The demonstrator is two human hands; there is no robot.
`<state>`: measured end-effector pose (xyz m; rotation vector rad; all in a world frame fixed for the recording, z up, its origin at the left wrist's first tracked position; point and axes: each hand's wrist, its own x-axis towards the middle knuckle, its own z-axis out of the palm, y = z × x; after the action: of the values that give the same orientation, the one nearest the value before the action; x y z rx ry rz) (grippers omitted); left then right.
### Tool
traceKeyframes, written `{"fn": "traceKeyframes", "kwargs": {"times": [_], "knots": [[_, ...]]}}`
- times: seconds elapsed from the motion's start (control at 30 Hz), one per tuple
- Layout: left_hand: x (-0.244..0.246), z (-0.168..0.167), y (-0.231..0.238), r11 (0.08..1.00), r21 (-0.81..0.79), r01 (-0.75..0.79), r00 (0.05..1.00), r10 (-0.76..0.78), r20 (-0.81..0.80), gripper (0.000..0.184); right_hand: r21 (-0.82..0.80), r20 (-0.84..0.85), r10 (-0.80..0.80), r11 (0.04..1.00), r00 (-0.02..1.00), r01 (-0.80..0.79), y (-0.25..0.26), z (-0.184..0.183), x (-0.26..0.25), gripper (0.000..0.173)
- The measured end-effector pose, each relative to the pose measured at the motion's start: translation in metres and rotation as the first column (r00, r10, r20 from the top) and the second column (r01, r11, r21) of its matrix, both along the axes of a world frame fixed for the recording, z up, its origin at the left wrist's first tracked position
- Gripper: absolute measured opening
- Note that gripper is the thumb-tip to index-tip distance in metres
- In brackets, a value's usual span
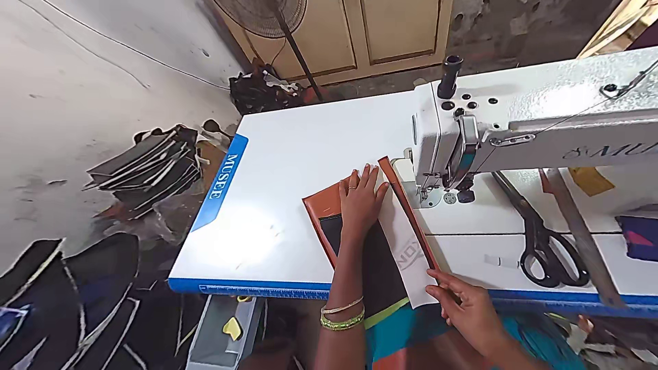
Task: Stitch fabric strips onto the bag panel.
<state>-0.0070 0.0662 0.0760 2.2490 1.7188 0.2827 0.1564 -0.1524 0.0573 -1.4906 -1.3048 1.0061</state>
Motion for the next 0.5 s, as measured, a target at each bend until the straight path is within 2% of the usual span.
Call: {"fn": "traceKeyframes", "kwargs": {"times": [0.13,0.37,0.5], "knots": [[0.001,0.0,0.001,1.0,0.0,0.001,1.0,-0.001,-0.013,0.056,0.109,0.066,-0.002,0.994,0.998,-0.005,-0.003,-0.009,0.0,0.029],[0.0,-0.004,0.001,0.998,0.063,0.002,1.0,-0.001,-0.015,0.056,0.164,0.144,0.012,0.986,0.99,-0.036,-0.008,-0.015,0.0,0.03],[0.0,-0.006,0.0,0.997,0.081,-0.018,1.0,0.016,0.02,0.056,0.255,0.189,-0.016,0.966,0.982,-0.033,-0.01,-0.023,-0.001,0.031]]}}
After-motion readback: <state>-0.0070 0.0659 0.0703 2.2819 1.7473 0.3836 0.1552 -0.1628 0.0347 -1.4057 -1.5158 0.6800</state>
